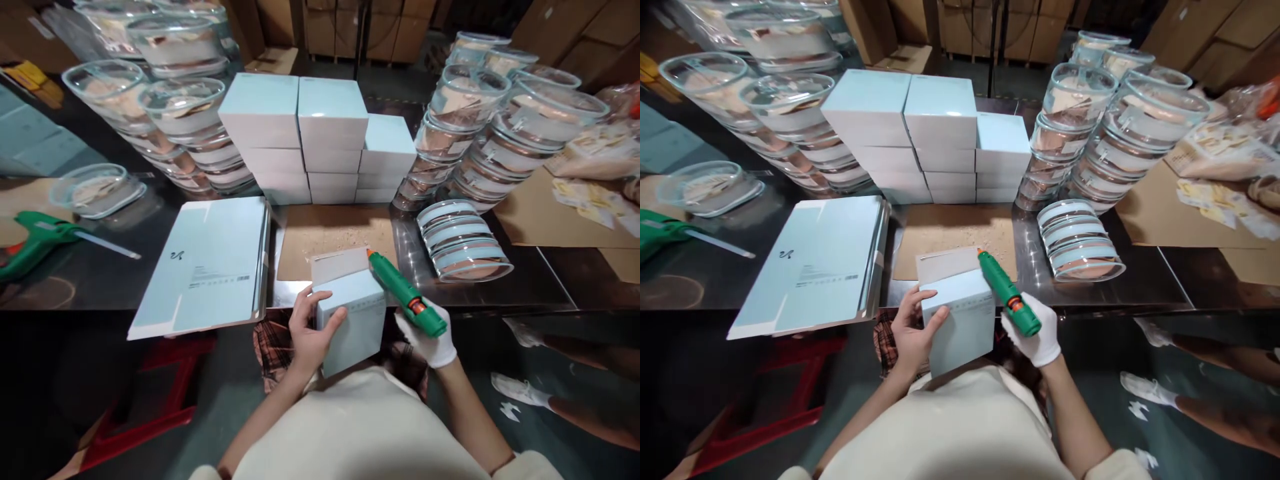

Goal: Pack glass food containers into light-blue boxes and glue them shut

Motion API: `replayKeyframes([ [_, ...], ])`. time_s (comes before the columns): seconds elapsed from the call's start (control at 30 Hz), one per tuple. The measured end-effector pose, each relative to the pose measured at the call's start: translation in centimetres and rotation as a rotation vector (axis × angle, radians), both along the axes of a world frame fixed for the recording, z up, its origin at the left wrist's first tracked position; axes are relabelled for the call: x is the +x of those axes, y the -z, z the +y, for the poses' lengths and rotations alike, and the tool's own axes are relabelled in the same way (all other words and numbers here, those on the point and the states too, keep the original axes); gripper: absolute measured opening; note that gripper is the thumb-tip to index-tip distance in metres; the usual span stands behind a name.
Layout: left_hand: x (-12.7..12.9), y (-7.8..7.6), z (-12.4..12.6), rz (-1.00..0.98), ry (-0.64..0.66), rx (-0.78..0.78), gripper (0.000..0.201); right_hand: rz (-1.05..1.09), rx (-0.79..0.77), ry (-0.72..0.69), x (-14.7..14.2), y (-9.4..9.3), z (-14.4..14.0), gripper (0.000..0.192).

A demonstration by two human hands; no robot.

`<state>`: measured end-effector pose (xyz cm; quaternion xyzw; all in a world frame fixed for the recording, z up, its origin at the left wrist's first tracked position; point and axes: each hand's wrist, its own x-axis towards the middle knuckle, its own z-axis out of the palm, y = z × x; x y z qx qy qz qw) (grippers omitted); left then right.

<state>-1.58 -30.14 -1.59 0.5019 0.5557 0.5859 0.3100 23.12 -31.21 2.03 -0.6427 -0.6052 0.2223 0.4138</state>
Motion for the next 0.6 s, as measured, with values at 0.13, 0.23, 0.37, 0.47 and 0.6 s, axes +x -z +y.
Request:
replayKeyframes([
  [0.13, -0.7, -0.1, 0.2, -0.032, -0.007, -0.013, 0.033, 0.397, -0.258, 0.108, 0.5, 0.9, 3.4, 0.034],
  [0.23, -0.9, -0.7, 0.2, -0.037, 0.002, -0.005, 0.035, 0.678, -0.448, 0.129, 0.4, 1.0, 6.9, 0.048],
  [0.37, -1.2, -1.4, 0.0, -0.073, 0.023, 0.001, 0.038, 0.441, -0.596, 0.153, 2.3, 0.0, 9.3, 0.046],
  [0.47, -1.4, -1.6, 0.1, -0.123, 0.062, 0.02, 0.04, 0.264, -0.49, 0.215, 3.2, -1.5, 8.7, 0.045],
  [0.6, -1.0, -1.7, 0.4, -0.121, 0.109, 0.038, 0.043, 0.329, -0.252, 0.01, -0.1, -3.3, 7.3, 0.042],
])
